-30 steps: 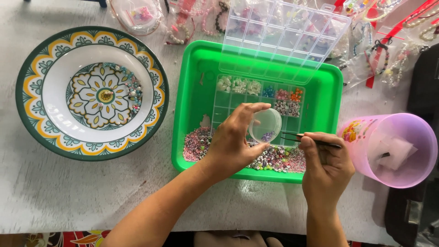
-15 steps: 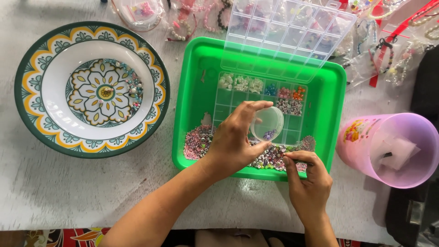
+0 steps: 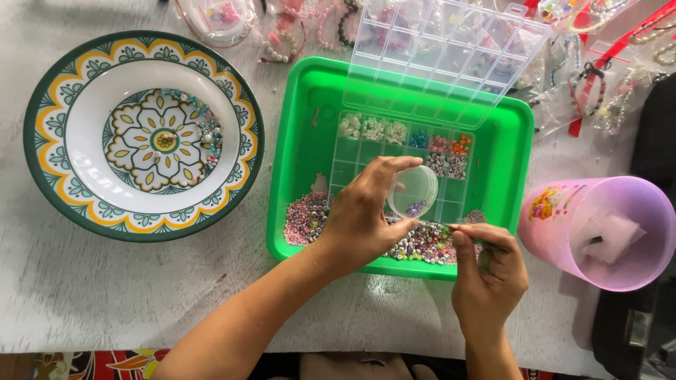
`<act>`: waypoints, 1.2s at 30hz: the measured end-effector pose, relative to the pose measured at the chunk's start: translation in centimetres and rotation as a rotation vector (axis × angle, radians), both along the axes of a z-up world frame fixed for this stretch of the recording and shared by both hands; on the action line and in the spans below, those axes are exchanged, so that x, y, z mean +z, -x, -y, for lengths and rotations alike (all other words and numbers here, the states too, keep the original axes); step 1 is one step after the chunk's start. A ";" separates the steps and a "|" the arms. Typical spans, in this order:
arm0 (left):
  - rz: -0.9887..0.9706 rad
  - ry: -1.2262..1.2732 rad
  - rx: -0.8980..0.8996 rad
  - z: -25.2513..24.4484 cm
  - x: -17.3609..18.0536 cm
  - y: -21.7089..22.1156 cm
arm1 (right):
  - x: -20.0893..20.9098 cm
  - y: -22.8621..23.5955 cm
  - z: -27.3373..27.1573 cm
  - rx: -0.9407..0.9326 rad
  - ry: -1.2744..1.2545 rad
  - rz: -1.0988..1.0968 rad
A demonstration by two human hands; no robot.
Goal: Using tweezers to pick up individual beads from a large organizer tray and sort them into a small round container.
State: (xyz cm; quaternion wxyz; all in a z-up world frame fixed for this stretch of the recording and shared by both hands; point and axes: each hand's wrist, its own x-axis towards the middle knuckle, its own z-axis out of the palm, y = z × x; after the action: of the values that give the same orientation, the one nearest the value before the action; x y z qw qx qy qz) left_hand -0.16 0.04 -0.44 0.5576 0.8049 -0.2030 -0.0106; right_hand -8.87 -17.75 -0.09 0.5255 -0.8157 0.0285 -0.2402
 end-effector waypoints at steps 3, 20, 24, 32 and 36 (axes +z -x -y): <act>-0.016 -0.008 -0.009 0.0 0.2 0.0 | 1.1 -1.3 -0.7 -0.025 -0.019 0.031; -0.004 -0.007 0.007 0.0 -0.1 -0.1 | 1.1 0.8 1.8 0.100 0.260 -0.182; -0.012 -0.002 0.001 0.1 0.0 0.0 | 0.9 1.3 2.1 0.260 0.293 -0.194; -0.017 -0.002 0.004 0.0 0.2 0.0 | 0.0 1.9 2.9 0.099 0.297 -0.138; -0.013 0.006 0.005 0.0 0.0 0.0 | -0.1 1.9 2.9 0.093 0.339 -0.164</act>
State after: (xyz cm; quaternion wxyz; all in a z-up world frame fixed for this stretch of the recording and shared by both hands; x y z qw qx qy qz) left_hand -0.12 0.03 -0.40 0.5612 0.8037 -0.1974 -0.0138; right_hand -10.77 -20.61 -0.16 0.3872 -0.9097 -0.0074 -0.1496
